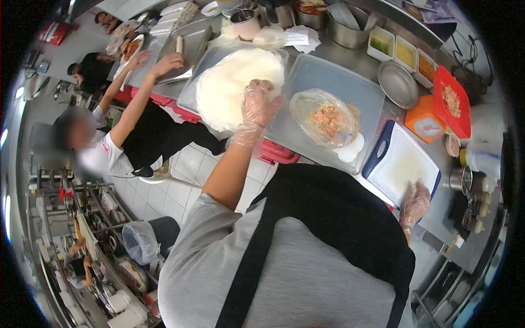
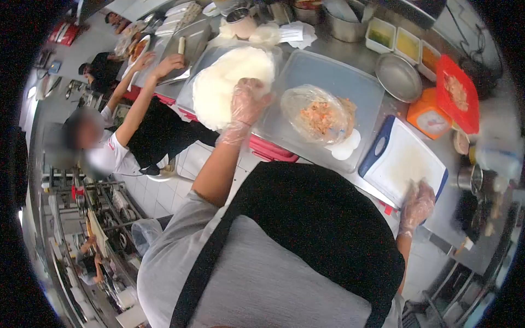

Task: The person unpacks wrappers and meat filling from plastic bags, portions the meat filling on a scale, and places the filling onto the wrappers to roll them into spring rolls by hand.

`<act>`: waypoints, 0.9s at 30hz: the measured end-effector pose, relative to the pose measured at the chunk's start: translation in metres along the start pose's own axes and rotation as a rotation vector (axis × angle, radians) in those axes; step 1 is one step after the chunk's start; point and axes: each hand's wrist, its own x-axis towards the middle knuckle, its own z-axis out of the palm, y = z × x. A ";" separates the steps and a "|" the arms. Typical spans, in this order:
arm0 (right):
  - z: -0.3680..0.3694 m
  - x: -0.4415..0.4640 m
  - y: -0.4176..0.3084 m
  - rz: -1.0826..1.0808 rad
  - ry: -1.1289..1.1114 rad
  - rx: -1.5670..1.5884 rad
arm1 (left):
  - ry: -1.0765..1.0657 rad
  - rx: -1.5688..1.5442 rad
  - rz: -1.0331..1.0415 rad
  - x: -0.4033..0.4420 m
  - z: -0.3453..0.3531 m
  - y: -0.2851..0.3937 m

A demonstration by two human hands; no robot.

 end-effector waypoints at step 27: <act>-0.039 0.013 -0.128 0.317 -0.888 1.890 | -0.150 -0.057 0.876 0.062 -0.111 0.183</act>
